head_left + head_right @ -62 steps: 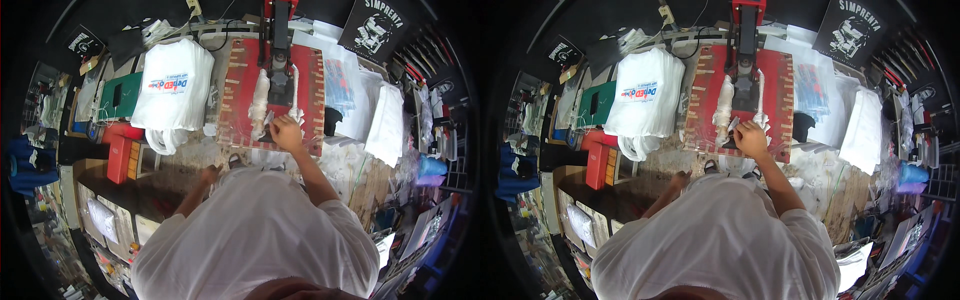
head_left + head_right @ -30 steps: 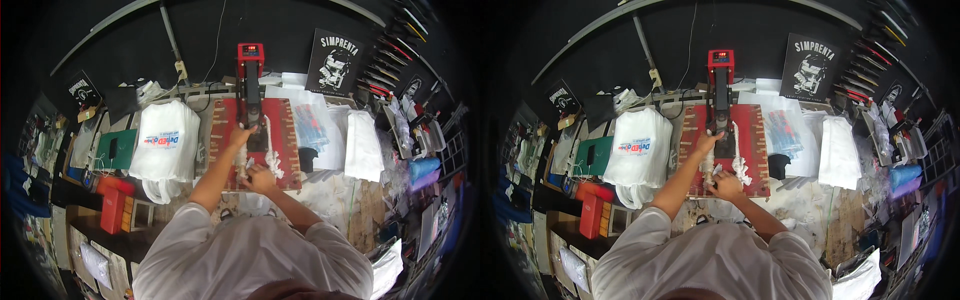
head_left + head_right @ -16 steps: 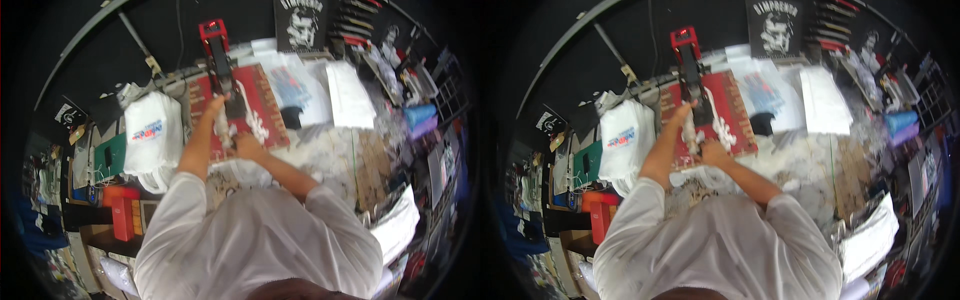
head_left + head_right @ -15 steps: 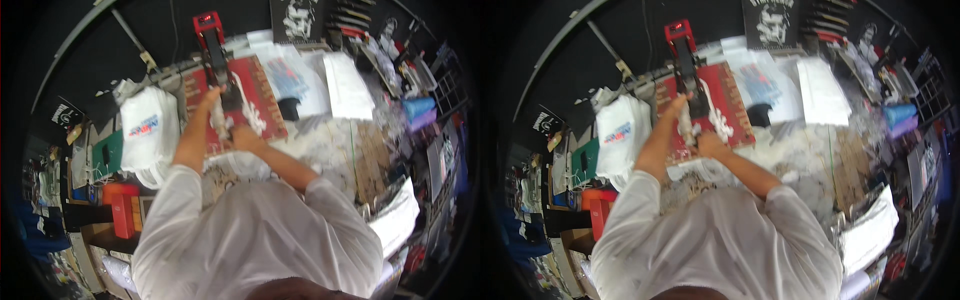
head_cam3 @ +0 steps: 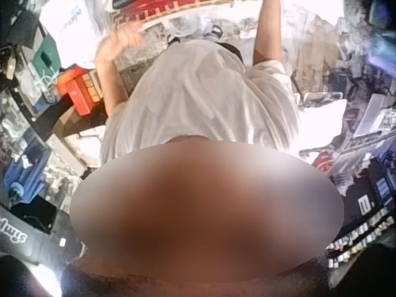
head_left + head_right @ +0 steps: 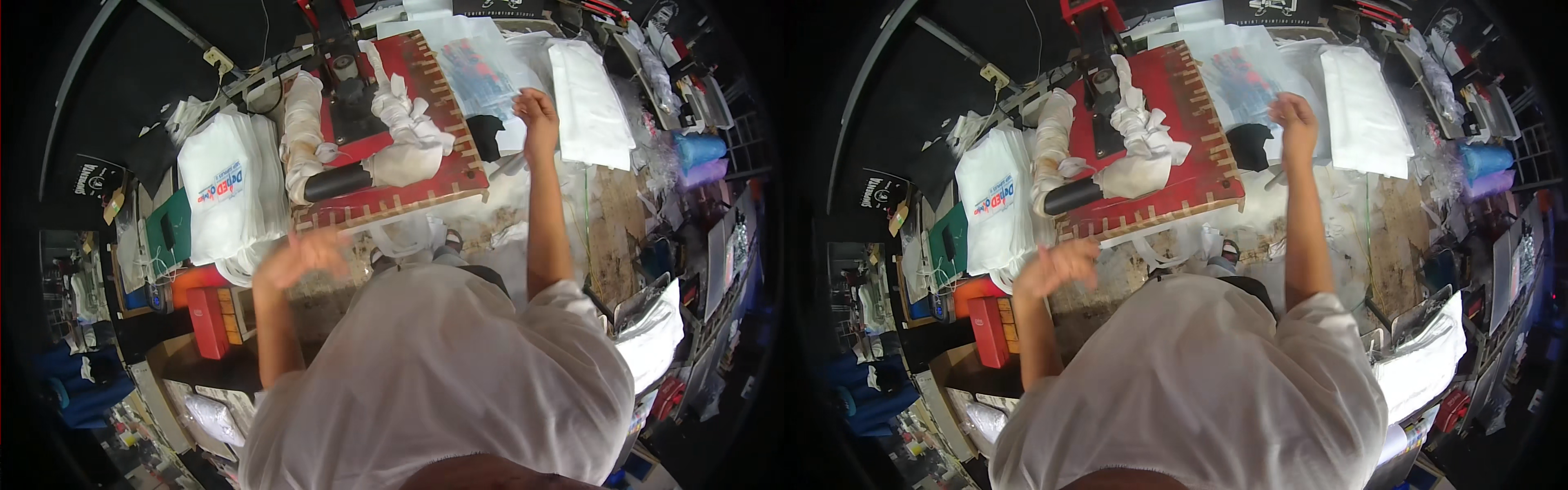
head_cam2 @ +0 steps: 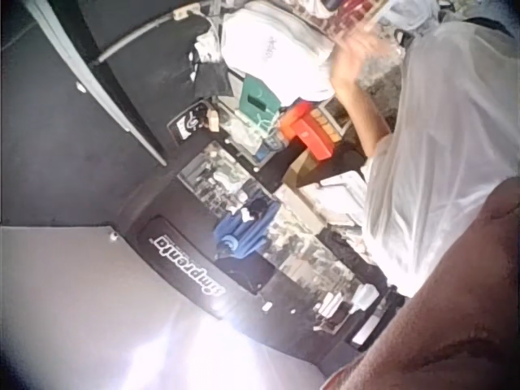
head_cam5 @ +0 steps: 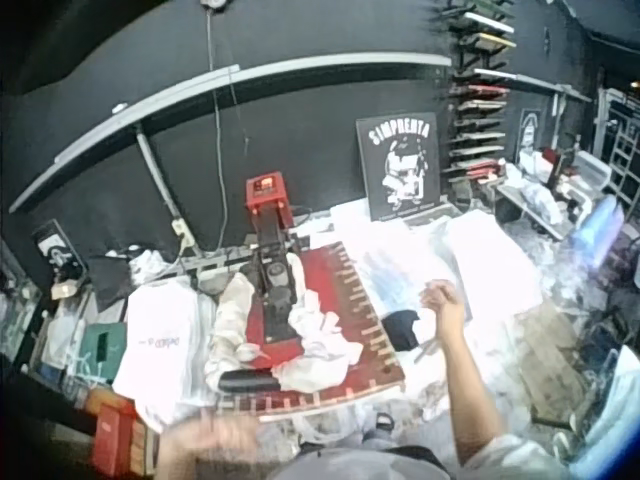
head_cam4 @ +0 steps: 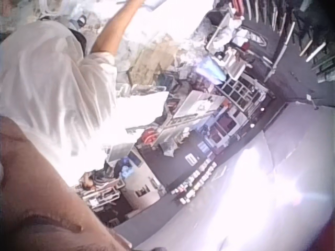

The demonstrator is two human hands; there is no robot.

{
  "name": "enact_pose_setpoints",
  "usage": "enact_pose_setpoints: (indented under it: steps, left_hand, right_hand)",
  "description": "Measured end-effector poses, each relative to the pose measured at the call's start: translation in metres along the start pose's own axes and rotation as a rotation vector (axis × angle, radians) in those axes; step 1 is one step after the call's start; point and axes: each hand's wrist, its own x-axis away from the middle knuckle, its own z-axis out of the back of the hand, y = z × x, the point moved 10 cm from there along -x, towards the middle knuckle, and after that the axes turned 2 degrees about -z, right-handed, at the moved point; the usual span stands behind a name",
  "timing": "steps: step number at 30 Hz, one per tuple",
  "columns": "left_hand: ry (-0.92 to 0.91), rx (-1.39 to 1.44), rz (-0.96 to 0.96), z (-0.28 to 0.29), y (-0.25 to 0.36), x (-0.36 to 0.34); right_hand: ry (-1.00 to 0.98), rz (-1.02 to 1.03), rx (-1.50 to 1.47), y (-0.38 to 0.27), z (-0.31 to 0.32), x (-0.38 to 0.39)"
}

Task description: The person places a white tote bag onto a screen-printing press, positions a design over it, lowers the press head, and uses a handheld squeegee to apply ink to the bag.

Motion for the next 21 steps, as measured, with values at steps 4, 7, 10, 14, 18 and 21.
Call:
enact_pose_setpoints:
  steps: [4, 7, 10, 14, 18, 21]
  left_hand:
    - [0.013, -0.001, 0.26, -0.028, -0.087, 0.039]
    - [0.177, -0.147, 0.464, -0.023, -0.133, 0.026]
    - [0.144, -0.232, 0.437, -0.035, -0.139, -0.009]
    - [0.134, -0.412, 0.461, -0.043, -0.134, -0.042]
    - [-0.015, -0.456, 0.341, -0.061, -0.13, -0.08]
    - [-0.081, -0.388, 0.227, -0.071, -0.136, -0.115]
  right_hand:
    - [-0.274, 0.129, 1.036, 0.135, 0.031, -0.032]
    - [-0.401, 0.174, 1.434, 0.208, 0.011, -0.017]
    - [-0.299, 0.13, 1.517, 0.232, -0.002, -0.013]
    - [-0.261, 0.132, 1.402, 0.235, -0.005, -0.012]
    - [-0.209, 0.127, 1.353, 0.191, 0.028, 0.008]
    - [-0.531, -0.295, 1.118, 0.16, 0.05, 0.054]
